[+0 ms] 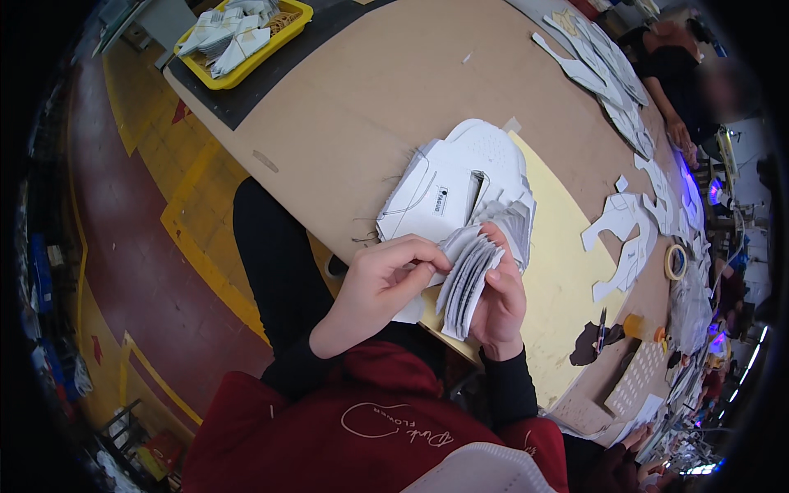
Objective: The person gathers cut fabric pieces from a table, aligns them into a stack, and secures the stack with a rubber band. The person then places the bundled stack into a yellow tray on the table.
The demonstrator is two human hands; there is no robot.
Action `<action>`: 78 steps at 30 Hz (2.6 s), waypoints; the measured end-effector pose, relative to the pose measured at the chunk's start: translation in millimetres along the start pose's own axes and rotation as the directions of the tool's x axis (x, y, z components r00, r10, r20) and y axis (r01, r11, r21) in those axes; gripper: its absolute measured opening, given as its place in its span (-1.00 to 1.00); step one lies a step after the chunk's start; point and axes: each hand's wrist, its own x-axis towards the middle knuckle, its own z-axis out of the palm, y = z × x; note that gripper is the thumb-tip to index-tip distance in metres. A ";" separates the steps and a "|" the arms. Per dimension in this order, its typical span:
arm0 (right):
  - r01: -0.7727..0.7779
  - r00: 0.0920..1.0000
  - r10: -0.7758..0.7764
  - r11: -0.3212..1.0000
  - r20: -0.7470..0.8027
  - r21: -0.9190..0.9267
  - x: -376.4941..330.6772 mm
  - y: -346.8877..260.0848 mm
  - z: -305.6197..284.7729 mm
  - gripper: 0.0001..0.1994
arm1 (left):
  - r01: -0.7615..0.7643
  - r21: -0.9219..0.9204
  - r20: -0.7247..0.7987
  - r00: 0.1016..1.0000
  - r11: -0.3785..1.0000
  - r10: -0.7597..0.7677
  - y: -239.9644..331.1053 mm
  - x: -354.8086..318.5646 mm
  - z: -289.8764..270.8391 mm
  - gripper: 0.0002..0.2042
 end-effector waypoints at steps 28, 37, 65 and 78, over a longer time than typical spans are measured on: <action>0.032 0.998 -0.033 0.999 -0.049 -0.021 -2.5 0.4 6.2 -0.42 | -0.053 0.180 -0.130 0.988 0.982 0.078 16.8 -3.4 21.9 -0.78; 0.029 0.997 -0.023 0.996 -0.072 0.084 -1.6 3.6 -0.8 -0.39 | -0.223 0.381 -0.087 0.958 0.898 0.274 27.9 -1.8 33.7 -0.72; 0.404 0.859 -0.335 -0.020 0.387 -0.914 0.9 7.3 8.9 -0.43 | -0.118 0.468 -0.077 0.982 0.876 0.173 7.4 3.1 5.7 -0.63; -0.109 0.879 -0.471 -0.342 0.070 -0.933 6.2 -32.1 -32.1 -0.34 | -0.058 0.839 -0.110 0.956 0.541 0.273 -33.7 23.6 -7.6 -0.63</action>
